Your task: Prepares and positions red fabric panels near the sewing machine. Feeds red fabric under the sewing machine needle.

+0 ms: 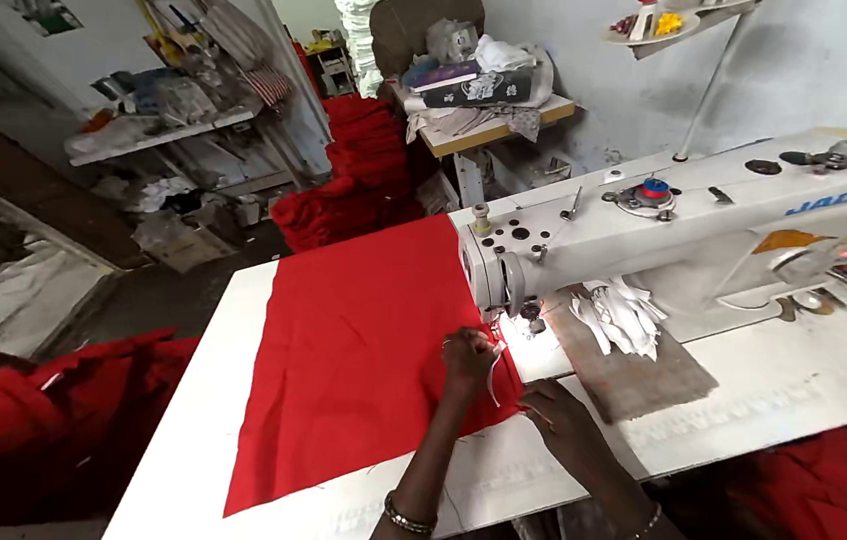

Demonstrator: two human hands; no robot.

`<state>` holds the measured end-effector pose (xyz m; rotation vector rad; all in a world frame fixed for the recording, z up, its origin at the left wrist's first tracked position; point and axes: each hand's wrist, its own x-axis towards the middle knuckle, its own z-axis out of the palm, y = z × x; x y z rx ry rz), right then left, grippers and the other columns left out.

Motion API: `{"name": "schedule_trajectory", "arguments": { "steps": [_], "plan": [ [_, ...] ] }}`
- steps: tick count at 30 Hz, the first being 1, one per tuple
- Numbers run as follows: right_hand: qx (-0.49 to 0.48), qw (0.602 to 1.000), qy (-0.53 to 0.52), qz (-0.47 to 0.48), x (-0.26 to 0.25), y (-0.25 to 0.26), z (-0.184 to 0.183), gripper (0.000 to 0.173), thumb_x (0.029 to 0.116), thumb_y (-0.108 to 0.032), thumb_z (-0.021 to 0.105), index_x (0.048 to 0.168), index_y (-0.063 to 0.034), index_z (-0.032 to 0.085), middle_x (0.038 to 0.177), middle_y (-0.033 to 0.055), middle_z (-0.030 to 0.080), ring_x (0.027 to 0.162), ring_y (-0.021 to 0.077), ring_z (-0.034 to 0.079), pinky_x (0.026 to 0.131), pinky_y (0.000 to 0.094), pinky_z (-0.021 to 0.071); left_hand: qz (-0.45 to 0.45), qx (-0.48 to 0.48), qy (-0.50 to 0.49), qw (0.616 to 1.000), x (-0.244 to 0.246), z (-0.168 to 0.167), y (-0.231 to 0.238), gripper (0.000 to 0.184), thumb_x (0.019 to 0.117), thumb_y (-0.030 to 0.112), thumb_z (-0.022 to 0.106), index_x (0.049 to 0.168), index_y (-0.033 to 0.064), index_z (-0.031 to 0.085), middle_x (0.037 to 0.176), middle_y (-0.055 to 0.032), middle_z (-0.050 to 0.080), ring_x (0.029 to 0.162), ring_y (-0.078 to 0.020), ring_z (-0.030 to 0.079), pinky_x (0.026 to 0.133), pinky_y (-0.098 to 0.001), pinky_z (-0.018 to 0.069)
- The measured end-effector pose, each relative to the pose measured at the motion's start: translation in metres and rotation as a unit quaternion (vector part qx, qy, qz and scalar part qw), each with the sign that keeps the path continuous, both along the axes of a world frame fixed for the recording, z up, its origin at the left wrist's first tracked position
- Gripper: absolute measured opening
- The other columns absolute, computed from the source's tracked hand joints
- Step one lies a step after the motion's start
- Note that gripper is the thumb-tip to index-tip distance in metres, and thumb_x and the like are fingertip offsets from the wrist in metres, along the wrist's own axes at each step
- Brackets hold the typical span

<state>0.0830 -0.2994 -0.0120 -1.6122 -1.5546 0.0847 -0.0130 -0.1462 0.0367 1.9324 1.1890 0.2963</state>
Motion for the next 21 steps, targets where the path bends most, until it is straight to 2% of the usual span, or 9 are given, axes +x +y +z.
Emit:
{"name": "schedule_trajectory", "arguments": {
  "steps": [3, 5, 6, 9, 11, 15, 18, 21],
  "plan": [
    [-0.007, 1.000, -0.006, 0.000, -0.002, 0.000, 0.001, 0.012, 0.0830, 0.005, 0.067, 0.089, 0.0021, 0.077, 0.095, 0.0165, 0.074, 0.090, 0.0331, 0.073, 0.082, 0.0418, 0.0603, 0.001, 0.008, 0.022, 1.000, 0.002, 0.002, 0.000, 0.016, 0.0933, 0.014, 0.071, 0.098, -0.0005, 0.076, 0.124, -0.0172, 0.066, 0.123, -0.0355, 0.056, 0.105, -0.0582, 0.0391],
    [-0.003, 1.000, -0.012, -0.005, -0.003, 0.000, 0.001, 0.012, 0.0823, 0.005, 0.067, 0.088, 0.0025, 0.077, 0.094, 0.0171, 0.074, 0.089, 0.0337, 0.073, 0.081, 0.0419, 0.0604, 0.012, 0.033, 0.025, 0.999, 0.002, 0.003, -0.006, 0.018, 0.0931, 0.015, 0.072, 0.103, 0.0000, 0.075, 0.121, -0.0179, 0.067, 0.122, -0.0368, 0.056, 0.105, -0.0573, 0.0394],
    [0.001, 1.000, -0.014, -0.009, -0.003, 0.000, 0.001, 0.011, 0.0819, 0.006, 0.067, 0.087, 0.0029, 0.076, 0.094, 0.0175, 0.074, 0.089, 0.0337, 0.073, 0.081, 0.0417, 0.0606, 0.012, 0.062, 0.011, 0.998, 0.001, -0.001, -0.012, 0.020, 0.0937, 0.015, 0.071, 0.106, -0.0011, 0.074, 0.119, -0.0193, 0.067, 0.122, -0.0389, 0.057, 0.105, -0.0582, 0.0398],
    [0.032, 0.999, -0.012, -0.026, -0.004, -0.001, 0.001, 0.012, 0.0810, 0.006, 0.066, 0.086, 0.0038, 0.076, 0.094, 0.0176, 0.075, 0.089, 0.0329, 0.074, 0.080, 0.0409, 0.0611, -0.011, 0.189, -0.092, 0.978, -0.011, -0.027, -0.030, 0.017, 0.0931, 0.008, 0.068, 0.100, -0.0044, 0.077, 0.111, -0.0225, 0.072, 0.119, -0.0457, 0.060, 0.106, -0.0591, 0.0426],
    [0.053, 0.998, -0.016, -0.037, -0.005, -0.001, 0.003, 0.013, 0.0814, 0.004, 0.065, 0.086, 0.0041, 0.077, 0.094, 0.0173, 0.075, 0.087, 0.0326, 0.075, 0.076, 0.0414, 0.0613, -0.044, 0.245, -0.121, 0.961, -0.017, -0.038, -0.034, 0.017, 0.0933, 0.007, 0.067, 0.100, -0.0020, 0.079, 0.112, -0.0227, 0.073, 0.117, -0.0487, 0.061, 0.105, -0.0584, 0.0445],
    [0.089, 0.992, -0.068, -0.062, -0.010, 0.005, 0.010, 0.014, 0.0829, -0.002, 0.062, 0.082, 0.0000, 0.077, 0.090, 0.0138, 0.076, 0.081, 0.0288, 0.075, 0.064, 0.0390, 0.0595, -0.077, 0.271, -0.095, 0.955, -0.020, -0.040, -0.028, 0.021, 0.0956, 0.011, 0.064, 0.107, 0.0025, 0.080, 0.118, -0.0253, 0.070, 0.119, -0.0517, 0.058, 0.104, -0.0601, 0.0446],
    [0.086, 0.991, -0.077, -0.063, -0.010, 0.004, 0.007, 0.015, 0.0830, -0.003, 0.062, 0.081, -0.0009, 0.077, 0.089, 0.0124, 0.076, 0.080, 0.0281, 0.075, 0.064, 0.0391, 0.0595, -0.100, 0.271, -0.044, 0.956, -0.025, -0.037, -0.022, 0.027, 0.0997, 0.018, 0.059, 0.118, 0.0096, 0.078, 0.126, -0.0240, 0.067, 0.125, -0.0517, 0.055, 0.106, -0.0627, 0.0413],
    [0.080, 0.990, -0.102, -0.046, -0.007, 0.001, 0.002, 0.014, 0.0821, -0.003, 0.062, 0.079, -0.0020, 0.076, 0.087, 0.0112, 0.076, 0.080, 0.0272, 0.075, 0.063, 0.0381, 0.0594, -0.139, 0.272, 0.042, 0.951, -0.028, -0.033, -0.019, 0.036, 0.1057, 0.030, 0.049, 0.131, 0.0208, 0.072, 0.137, -0.0174, 0.063, 0.134, -0.0488, 0.049, 0.111, -0.0698, 0.0310]
  ]
}}
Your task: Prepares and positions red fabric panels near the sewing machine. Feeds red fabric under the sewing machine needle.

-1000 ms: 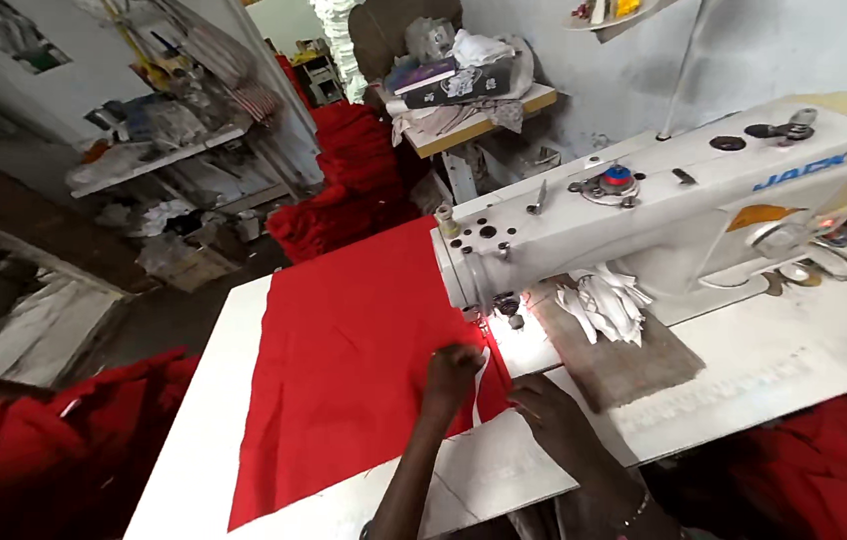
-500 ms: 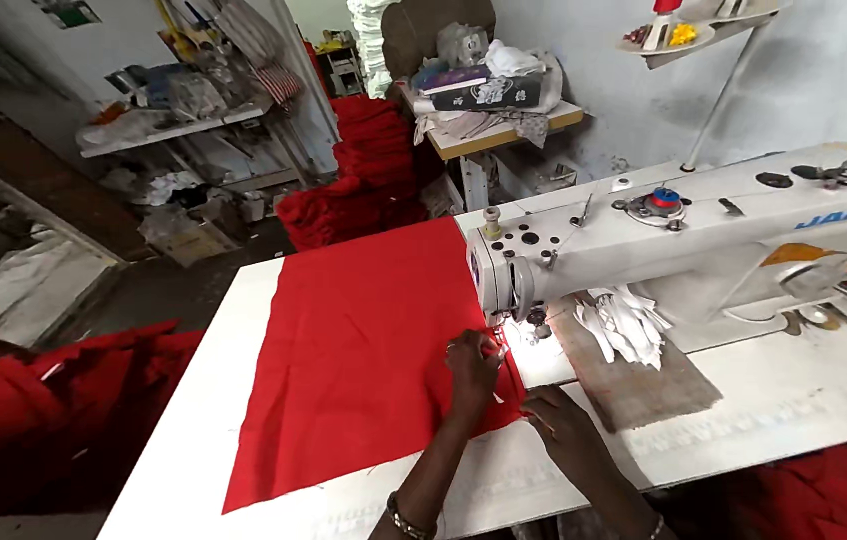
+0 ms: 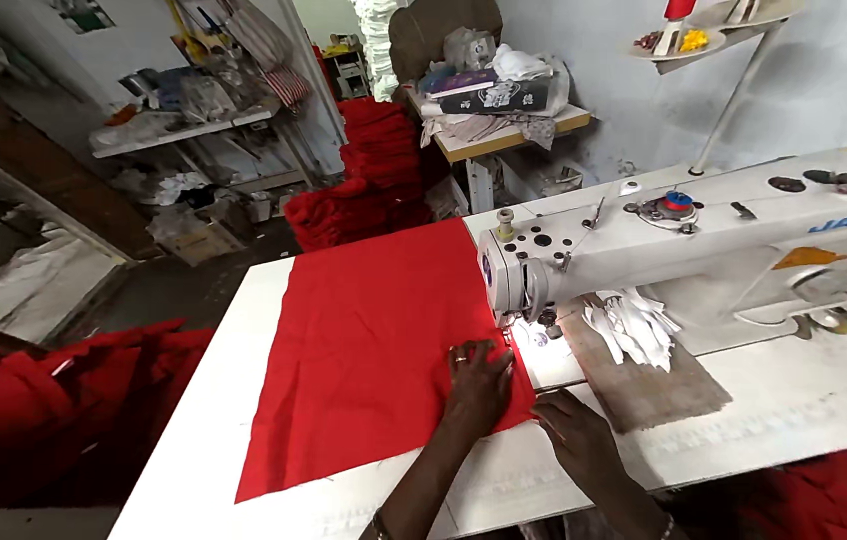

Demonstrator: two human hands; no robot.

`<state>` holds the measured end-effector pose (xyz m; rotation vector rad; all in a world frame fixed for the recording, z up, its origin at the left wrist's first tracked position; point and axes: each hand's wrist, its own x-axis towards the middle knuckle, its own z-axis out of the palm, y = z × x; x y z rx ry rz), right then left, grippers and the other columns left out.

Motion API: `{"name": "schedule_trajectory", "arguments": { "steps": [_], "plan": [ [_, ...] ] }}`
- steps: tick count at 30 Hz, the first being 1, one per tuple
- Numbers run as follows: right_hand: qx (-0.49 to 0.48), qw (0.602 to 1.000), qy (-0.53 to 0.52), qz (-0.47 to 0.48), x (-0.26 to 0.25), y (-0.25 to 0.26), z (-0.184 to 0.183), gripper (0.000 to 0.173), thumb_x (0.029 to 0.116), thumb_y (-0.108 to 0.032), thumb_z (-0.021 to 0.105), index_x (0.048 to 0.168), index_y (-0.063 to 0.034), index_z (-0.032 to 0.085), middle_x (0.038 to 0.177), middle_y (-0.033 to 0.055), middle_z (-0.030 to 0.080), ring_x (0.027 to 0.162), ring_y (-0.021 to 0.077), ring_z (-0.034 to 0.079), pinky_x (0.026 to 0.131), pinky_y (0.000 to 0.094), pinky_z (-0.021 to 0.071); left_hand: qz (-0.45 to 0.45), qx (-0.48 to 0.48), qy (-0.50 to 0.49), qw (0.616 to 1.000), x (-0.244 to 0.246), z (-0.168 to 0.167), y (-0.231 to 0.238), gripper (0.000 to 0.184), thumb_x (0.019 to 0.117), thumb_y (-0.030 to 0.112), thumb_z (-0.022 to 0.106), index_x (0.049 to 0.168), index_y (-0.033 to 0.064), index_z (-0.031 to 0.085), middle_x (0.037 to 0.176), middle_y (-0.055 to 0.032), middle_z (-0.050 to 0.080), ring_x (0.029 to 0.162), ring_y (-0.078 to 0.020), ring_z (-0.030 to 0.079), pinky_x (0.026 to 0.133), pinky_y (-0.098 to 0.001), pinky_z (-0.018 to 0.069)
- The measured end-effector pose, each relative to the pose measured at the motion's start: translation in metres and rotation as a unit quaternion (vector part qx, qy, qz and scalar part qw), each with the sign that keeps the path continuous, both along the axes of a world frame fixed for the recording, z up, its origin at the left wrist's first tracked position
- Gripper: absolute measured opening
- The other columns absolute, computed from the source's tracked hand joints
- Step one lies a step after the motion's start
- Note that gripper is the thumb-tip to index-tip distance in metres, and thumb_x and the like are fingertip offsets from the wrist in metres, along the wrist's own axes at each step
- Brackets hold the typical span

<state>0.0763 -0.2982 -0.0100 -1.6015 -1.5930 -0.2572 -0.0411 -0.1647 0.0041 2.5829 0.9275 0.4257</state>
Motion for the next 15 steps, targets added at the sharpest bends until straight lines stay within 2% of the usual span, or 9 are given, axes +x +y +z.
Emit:
{"name": "schedule_trajectory", "arguments": {
  "steps": [2, 5, 7, 9, 11, 13, 15],
  "plan": [
    [-0.030, 0.999, -0.018, 0.007, 0.001, -0.003, 0.001, 0.011, 0.0800, -0.001, 0.064, 0.079, -0.0017, 0.075, 0.087, 0.0113, 0.075, 0.079, 0.0281, 0.075, 0.061, 0.0400, 0.0589, -0.015, 0.007, 0.002, 1.000, -0.004, -0.002, 0.001, 0.036, 0.1058, 0.030, 0.048, 0.132, 0.0207, 0.071, 0.136, -0.0168, 0.064, 0.133, -0.0482, 0.050, 0.110, -0.0722, 0.0296],
    [-0.063, 0.998, -0.027, 0.006, -0.002, 0.000, 0.001, 0.007, 0.0760, 0.003, 0.069, 0.077, -0.0006, 0.075, 0.085, 0.0121, 0.075, 0.080, 0.0305, 0.075, 0.058, 0.0427, 0.0585, -0.032, 0.017, -0.084, 0.996, -0.012, -0.008, 0.004, 0.028, 0.1006, 0.020, 0.057, 0.117, 0.0089, 0.078, 0.123, -0.0173, 0.071, 0.124, -0.0462, 0.059, 0.108, -0.0709, 0.0355],
    [-0.061, 0.998, -0.017, 0.003, -0.002, 0.006, 0.000, 0.007, 0.0758, 0.003, 0.069, 0.078, -0.0002, 0.075, 0.085, 0.0127, 0.075, 0.080, 0.0310, 0.075, 0.058, 0.0434, 0.0584, -0.045, 0.015, -0.090, 0.995, -0.014, -0.008, 0.014, 0.028, 0.1002, 0.021, 0.058, 0.111, 0.0053, 0.078, 0.122, -0.0158, 0.071, 0.125, -0.0434, 0.060, 0.109, -0.0684, 0.0365],
    [-0.065, 0.998, -0.004, 0.001, -0.001, 0.014, -0.001, 0.007, 0.0772, 0.004, 0.069, 0.079, 0.0013, 0.076, 0.085, 0.0143, 0.074, 0.078, 0.0325, 0.074, 0.059, 0.0448, 0.0588, -0.058, 0.012, -0.064, 0.996, -0.010, -0.006, 0.025, 0.030, 0.1016, 0.021, 0.055, 0.112, 0.0027, 0.076, 0.124, -0.0161, 0.070, 0.127, -0.0423, 0.058, 0.110, -0.0634, 0.0377],
    [-0.067, 0.998, 0.015, -0.007, 0.000, 0.022, 0.000, 0.008, 0.0784, 0.005, 0.070, 0.081, 0.0021, 0.077, 0.086, 0.0155, 0.075, 0.079, 0.0330, 0.075, 0.063, 0.0454, 0.0601, -0.065, -0.004, -0.060, 0.996, -0.004, -0.001, 0.025, 0.029, 0.1023, 0.012, 0.052, 0.116, -0.0043, 0.073, 0.125, -0.0209, 0.069, 0.126, -0.0429, 0.058, 0.109, -0.0558, 0.0421],
    [-0.073, 0.996, 0.047, -0.019, 0.002, 0.026, 0.003, 0.009, 0.0793, 0.006, 0.069, 0.083, 0.0038, 0.077, 0.087, 0.0179, 0.075, 0.081, 0.0349, 0.075, 0.066, 0.0477, 0.0602, -0.068, -0.052, -0.112, 0.990, -0.002, 0.006, 0.007, 0.025, 0.0993, 0.002, 0.053, 0.112, -0.0097, 0.072, 0.121, -0.0255, 0.069, 0.121, -0.0423, 0.062, 0.108, -0.0497, 0.0464],
    [-0.079, 0.992, 0.091, -0.039, 0.004, 0.024, 0.002, 0.008, 0.0810, 0.004, 0.070, 0.085, 0.0049, 0.077, 0.087, 0.0202, 0.074, 0.082, 0.0373, 0.074, 0.069, 0.0513, 0.0596, -0.100, -0.124, -0.198, 0.967, -0.008, -0.001, -0.011, 0.019, 0.0933, 0.003, 0.063, 0.103, -0.0075, 0.075, 0.115, -0.0224, 0.072, 0.116, -0.0377, 0.065, 0.107, -0.0466, 0.0470]
  ]
}}
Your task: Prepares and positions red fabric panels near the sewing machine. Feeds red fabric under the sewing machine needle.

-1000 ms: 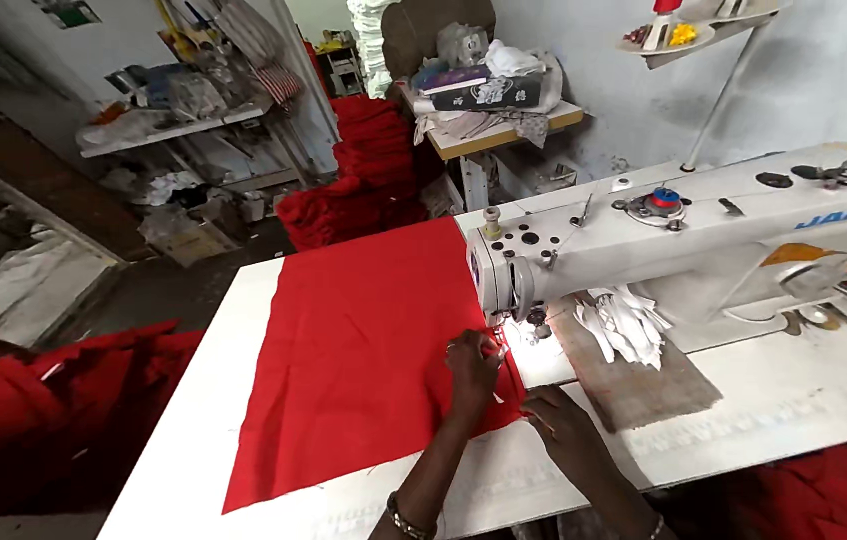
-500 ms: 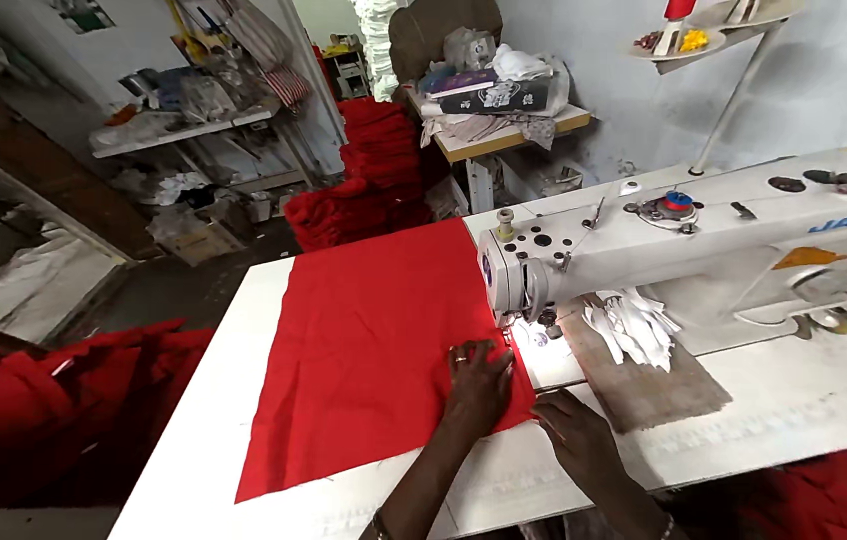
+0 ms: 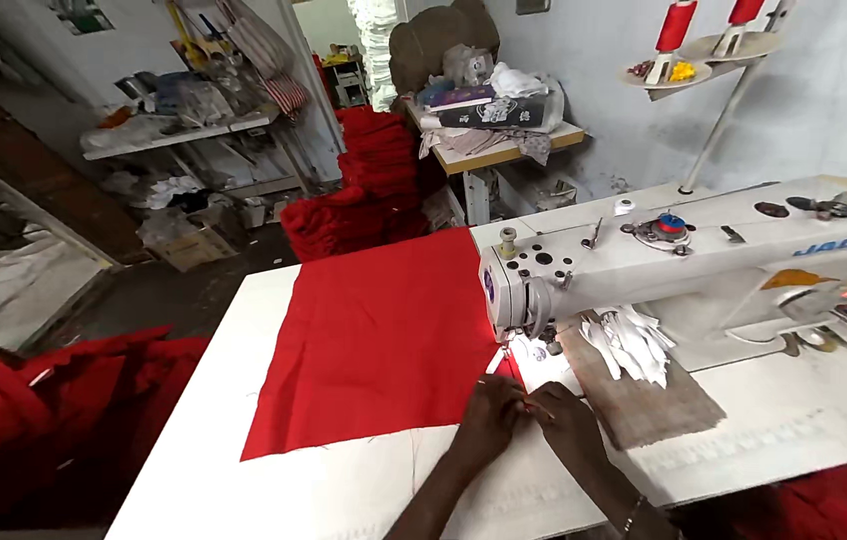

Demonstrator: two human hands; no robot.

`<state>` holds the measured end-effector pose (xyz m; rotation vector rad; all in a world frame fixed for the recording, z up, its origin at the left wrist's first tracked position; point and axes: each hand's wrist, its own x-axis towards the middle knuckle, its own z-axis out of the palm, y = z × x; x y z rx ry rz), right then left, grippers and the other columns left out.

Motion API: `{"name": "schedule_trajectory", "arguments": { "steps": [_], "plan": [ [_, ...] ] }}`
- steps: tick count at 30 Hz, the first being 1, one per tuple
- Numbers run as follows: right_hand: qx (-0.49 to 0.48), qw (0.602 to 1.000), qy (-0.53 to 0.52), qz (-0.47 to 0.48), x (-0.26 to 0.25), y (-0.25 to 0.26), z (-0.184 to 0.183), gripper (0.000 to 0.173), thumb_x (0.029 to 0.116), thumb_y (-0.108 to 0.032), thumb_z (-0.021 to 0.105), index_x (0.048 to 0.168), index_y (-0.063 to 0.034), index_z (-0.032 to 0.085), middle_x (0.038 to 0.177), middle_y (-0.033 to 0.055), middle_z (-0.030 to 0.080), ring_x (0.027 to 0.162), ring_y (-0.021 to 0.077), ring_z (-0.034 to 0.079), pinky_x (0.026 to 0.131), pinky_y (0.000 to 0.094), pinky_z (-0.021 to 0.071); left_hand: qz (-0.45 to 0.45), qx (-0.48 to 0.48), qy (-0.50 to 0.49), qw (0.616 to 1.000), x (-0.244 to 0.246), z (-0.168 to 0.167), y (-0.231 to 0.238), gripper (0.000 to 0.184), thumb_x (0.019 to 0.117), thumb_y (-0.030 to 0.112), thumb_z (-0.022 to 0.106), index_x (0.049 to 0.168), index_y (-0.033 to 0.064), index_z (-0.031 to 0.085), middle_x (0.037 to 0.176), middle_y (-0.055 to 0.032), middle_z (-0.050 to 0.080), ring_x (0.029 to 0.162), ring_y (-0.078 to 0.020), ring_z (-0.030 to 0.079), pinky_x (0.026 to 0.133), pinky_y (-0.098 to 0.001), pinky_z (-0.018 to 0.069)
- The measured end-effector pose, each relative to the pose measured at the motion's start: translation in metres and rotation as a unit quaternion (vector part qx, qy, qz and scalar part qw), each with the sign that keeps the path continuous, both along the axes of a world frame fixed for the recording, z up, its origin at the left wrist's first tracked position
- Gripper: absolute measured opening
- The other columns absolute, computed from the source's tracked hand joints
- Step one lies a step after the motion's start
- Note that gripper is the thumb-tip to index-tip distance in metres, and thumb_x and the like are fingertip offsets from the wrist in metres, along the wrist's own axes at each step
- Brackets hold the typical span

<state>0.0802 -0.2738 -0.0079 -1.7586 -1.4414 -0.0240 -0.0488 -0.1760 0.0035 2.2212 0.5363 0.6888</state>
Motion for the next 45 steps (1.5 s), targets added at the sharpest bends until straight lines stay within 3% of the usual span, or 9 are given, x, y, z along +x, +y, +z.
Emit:
{"name": "schedule_trajectory", "arguments": {
  "steps": [8, 12, 16, 20, 24, 28, 33, 39, 45],
  "plan": [
    [-0.323, 0.931, 0.159, 0.058, 0.022, 0.014, 0.053, 0.025, 0.1020, -0.008, 0.056, 0.114, 0.0063, 0.073, 0.111, 0.0234, 0.069, 0.108, 0.0356, 0.065, 0.100, 0.0487, 0.0479, 0.032, -0.067, 0.002, 0.997, 0.005, 0.002, 0.006, 0.015, 0.0910, 0.005, 0.068, 0.087, -0.0068, 0.076, 0.106, -0.0216, 0.073, 0.109, -0.0367, 0.065, 0.103, -0.0481, 0.0469],
    [-0.121, 0.990, 0.007, 0.075, 0.024, 0.003, 0.018, 0.015, 0.0951, -0.002, 0.062, 0.100, 0.0054, 0.074, 0.094, 0.0195, 0.072, 0.086, 0.0324, 0.072, 0.080, 0.0454, 0.0594, 0.035, -0.207, 0.234, 0.949, 0.024, 0.039, 0.018, 0.027, 0.0995, 0.014, 0.064, 0.110, -0.0104, 0.067, 0.116, -0.0241, 0.065, 0.109, -0.0330, 0.061, 0.099, -0.0457, 0.0470],
    [0.054, 0.965, -0.229, 0.111, 0.031, 0.004, -0.014, 0.013, 0.0857, 0.001, 0.063, 0.091, 0.0030, 0.075, 0.087, 0.0148, 0.072, 0.077, 0.0280, 0.073, 0.065, 0.0348, 0.0612, 0.040, -0.259, 0.307, 0.915, 0.033, 0.049, 0.024, 0.028, 0.1014, 0.014, 0.061, 0.117, -0.0091, 0.059, 0.107, -0.0257, 0.062, 0.093, -0.0332, 0.062, 0.082, -0.0484, 0.0521],
    [-0.041, 0.985, -0.147, 0.084, 0.022, 0.005, 0.003, 0.014, 0.0836, 0.010, 0.063, 0.090, 0.0068, 0.075, 0.085, 0.0190, 0.071, 0.079, 0.0343, 0.073, 0.067, 0.0443, 0.0613, 0.087, -0.150, 0.263, 0.949, 0.024, 0.049, -0.003, 0.027, 0.0989, 0.016, 0.064, 0.119, -0.0012, 0.070, 0.134, -0.0229, 0.060, 0.130, -0.0441, 0.051, 0.106, -0.0667, 0.0361],
    [-0.319, 0.943, 0.037, 0.085, 0.021, 0.016, 0.046, 0.024, 0.1043, -0.005, 0.051, 0.112, 0.0093, 0.069, 0.107, 0.0251, 0.067, 0.105, 0.0392, 0.066, 0.094, 0.0514, 0.0500, 0.124, -0.090, 0.142, 0.978, 0.011, 0.021, -0.006, 0.020, 0.0984, 0.014, 0.065, 0.104, -0.0011, 0.077, 0.119, -0.0202, 0.068, 0.124, -0.0430, 0.055, 0.103, -0.0681, 0.0336],
    [-0.181, 0.979, 0.083, 0.041, 0.023, 0.016, 0.029, 0.011, 0.0963, 0.000, 0.063, 0.096, 0.0069, 0.072, 0.093, 0.0204, 0.070, 0.088, 0.0330, 0.069, 0.083, 0.0472, 0.0556, 0.138, -0.125, 0.228, 0.956, 0.026, 0.037, 0.001, 0.021, 0.0989, 0.015, 0.065, 0.103, -0.0041, 0.074, 0.123, -0.0211, 0.062, 0.126, -0.0415, 0.050, 0.105, -0.0649, 0.0314],
    [-0.015, 0.995, -0.089, 0.045, 0.011, 0.009, -0.002, 0.015, 0.0859, 0.011, 0.064, 0.091, 0.0065, 0.076, 0.084, 0.0201, 0.071, 0.080, 0.0359, 0.073, 0.071, 0.0448, 0.0613, 0.166, -0.096, 0.240, 0.952, 0.030, 0.037, -0.004, 0.023, 0.0981, 0.015, 0.065, 0.107, -0.0044, 0.072, 0.122, -0.0226, 0.064, 0.122, -0.0423, 0.056, 0.104, -0.0625, 0.0385],
    [-0.057, 0.975, -0.203, 0.065, 0.012, 0.018, -0.004, 0.018, 0.0794, 0.015, 0.066, 0.096, 0.0113, 0.073, 0.087, 0.0210, 0.069, 0.080, 0.0369, 0.071, 0.063, 0.0431, 0.0595, 0.145, 0.175, 0.091, 0.969, 0.017, -0.011, -0.010, 0.019, 0.0831, -0.008, 0.067, 0.094, 0.0020, 0.079, 0.101, -0.0167, 0.075, 0.098, -0.0451, 0.068, 0.081, -0.0607, 0.0535],
    [-0.096, 0.995, -0.022, 0.018, 0.021, 0.052, 0.009, 0.013, 0.0932, 0.005, 0.063, 0.095, 0.0085, 0.075, 0.089, 0.0259, 0.069, 0.085, 0.0412, 0.071, 0.077, 0.0509, 0.0585, 0.093, 0.060, 0.211, 0.971, 0.023, 0.018, 0.035, 0.027, 0.0962, 0.000, 0.056, 0.112, 0.0041, 0.077, 0.125, -0.0173, 0.068, 0.122, -0.0456, 0.055, 0.095, -0.0645, 0.0439]
  ]
}}
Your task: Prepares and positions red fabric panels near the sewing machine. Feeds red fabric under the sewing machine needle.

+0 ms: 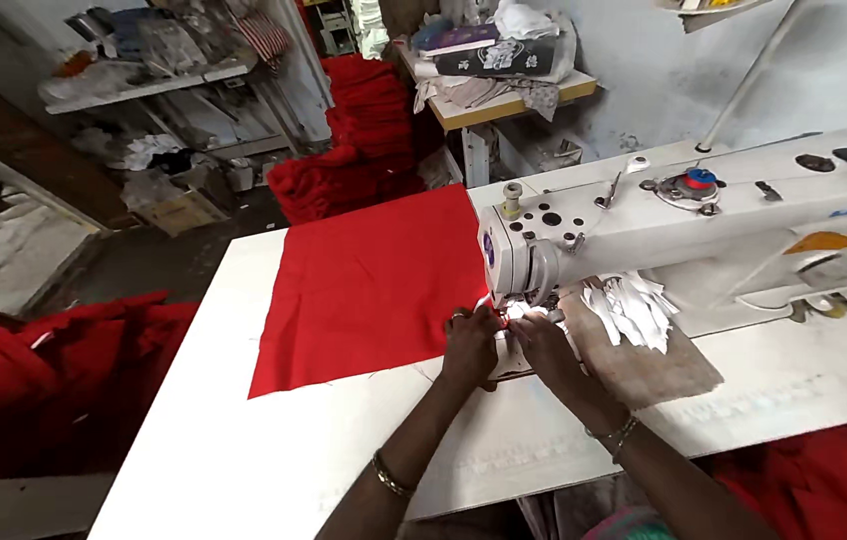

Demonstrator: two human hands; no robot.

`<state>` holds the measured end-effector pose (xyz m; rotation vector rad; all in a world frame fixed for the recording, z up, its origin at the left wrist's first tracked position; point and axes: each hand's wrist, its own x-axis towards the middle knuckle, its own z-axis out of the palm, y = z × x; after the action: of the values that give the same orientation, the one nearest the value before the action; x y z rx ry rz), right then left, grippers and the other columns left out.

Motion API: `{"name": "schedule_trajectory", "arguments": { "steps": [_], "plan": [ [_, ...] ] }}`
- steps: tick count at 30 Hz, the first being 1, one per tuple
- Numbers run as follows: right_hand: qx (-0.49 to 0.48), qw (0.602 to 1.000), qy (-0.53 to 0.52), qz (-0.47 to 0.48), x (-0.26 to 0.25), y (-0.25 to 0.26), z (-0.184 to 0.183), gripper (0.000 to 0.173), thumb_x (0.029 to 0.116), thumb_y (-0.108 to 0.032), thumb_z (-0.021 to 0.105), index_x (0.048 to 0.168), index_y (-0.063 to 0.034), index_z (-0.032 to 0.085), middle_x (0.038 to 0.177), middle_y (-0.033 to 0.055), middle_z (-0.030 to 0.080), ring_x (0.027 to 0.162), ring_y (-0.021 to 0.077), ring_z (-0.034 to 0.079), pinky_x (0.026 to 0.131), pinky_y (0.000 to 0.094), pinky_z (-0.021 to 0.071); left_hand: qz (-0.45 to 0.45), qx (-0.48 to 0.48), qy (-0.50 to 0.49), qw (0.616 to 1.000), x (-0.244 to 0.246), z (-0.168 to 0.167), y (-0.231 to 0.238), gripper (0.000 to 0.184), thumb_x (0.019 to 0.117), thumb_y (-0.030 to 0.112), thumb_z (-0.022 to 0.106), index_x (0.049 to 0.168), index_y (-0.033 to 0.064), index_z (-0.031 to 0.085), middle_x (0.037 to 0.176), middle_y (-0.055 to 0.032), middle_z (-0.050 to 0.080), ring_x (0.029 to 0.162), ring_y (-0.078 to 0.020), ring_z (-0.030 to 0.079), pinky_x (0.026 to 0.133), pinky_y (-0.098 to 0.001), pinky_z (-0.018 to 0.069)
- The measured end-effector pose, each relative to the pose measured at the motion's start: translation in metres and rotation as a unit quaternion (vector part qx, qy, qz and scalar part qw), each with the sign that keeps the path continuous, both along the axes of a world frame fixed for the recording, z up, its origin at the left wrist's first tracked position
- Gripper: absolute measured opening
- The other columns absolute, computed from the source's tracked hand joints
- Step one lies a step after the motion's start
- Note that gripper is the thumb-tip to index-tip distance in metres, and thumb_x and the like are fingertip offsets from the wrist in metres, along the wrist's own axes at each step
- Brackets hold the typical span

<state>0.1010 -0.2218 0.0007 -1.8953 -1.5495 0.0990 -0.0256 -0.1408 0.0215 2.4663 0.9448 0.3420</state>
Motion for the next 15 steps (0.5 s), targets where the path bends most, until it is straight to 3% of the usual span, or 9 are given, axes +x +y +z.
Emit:
{"name": "schedule_trajectory", "arguments": {
  "steps": [4, 7, 9, 11, 15],
  "plan": [
    [0.012, 0.998, 0.048, -0.039, -0.001, 0.002, -0.003, 0.013, 0.0934, 0.002, 0.065, 0.097, 0.0059, 0.077, 0.091, 0.0257, 0.070, 0.085, 0.0409, 0.071, 0.078, 0.0522, 0.0578, -0.191, 0.061, -0.003, 0.980, -0.013, 0.002, 0.048, 0.023, 0.0913, -0.002, 0.066, 0.110, 0.0043, 0.078, 0.118, -0.0190, 0.069, 0.118, -0.0427, 0.059, 0.096, -0.0624, 0.0463],
    [0.019, 0.996, 0.066, -0.058, 0.000, 0.003, -0.004, 0.012, 0.0928, -0.001, 0.067, 0.094, 0.0054, 0.078, 0.088, 0.0236, 0.071, 0.082, 0.0380, 0.071, 0.079, 0.0502, 0.0581, -0.309, 0.091, 0.049, 0.946, -0.020, 0.014, 0.081, 0.035, 0.0936, -0.003, 0.062, 0.120, 0.0151, 0.077, 0.135, -0.0106, 0.067, 0.143, -0.0377, 0.045, 0.115, -0.0673, 0.0255],
    [-0.005, 0.995, 0.079, -0.066, 0.001, 0.004, -0.002, 0.014, 0.0940, -0.003, 0.066, 0.095, 0.0052, 0.077, 0.087, 0.0234, 0.071, 0.082, 0.0369, 0.070, 0.080, 0.0494, 0.0574, -0.337, 0.078, 0.098, 0.933, -0.018, 0.021, 0.090, 0.043, 0.0940, -0.006, 0.059, 0.126, 0.0189, 0.074, 0.142, -0.0072, 0.063, 0.149, -0.0339, 0.037, 0.122, -0.0640, 0.0162],
    [-0.024, 0.993, 0.089, -0.069, 0.000, 0.003, 0.000, 0.017, 0.0954, -0.005, 0.064, 0.099, 0.0046, 0.078, 0.089, 0.0242, 0.072, 0.084, 0.0378, 0.071, 0.081, 0.0498, 0.0571, -0.359, 0.078, 0.108, 0.924, -0.015, 0.024, 0.095, 0.043, 0.0920, -0.007, 0.060, 0.125, 0.0177, 0.074, 0.139, -0.0089, 0.064, 0.146, -0.0324, 0.043, 0.123, -0.0613, 0.0166],
    [-0.017, 0.993, 0.089, -0.078, 0.000, 0.003, -0.004, 0.019, 0.0960, -0.008, 0.064, 0.102, 0.0032, 0.079, 0.089, 0.0238, 0.072, 0.082, 0.0379, 0.072, 0.080, 0.0493, 0.0583, -0.409, 0.126, 0.038, 0.903, -0.015, 0.019, 0.107, 0.033, 0.0894, -0.003, 0.067, 0.115, 0.0156, 0.078, 0.128, -0.0114, 0.070, 0.135, -0.0324, 0.056, 0.118, -0.0617, 0.0293]
  ]
}}
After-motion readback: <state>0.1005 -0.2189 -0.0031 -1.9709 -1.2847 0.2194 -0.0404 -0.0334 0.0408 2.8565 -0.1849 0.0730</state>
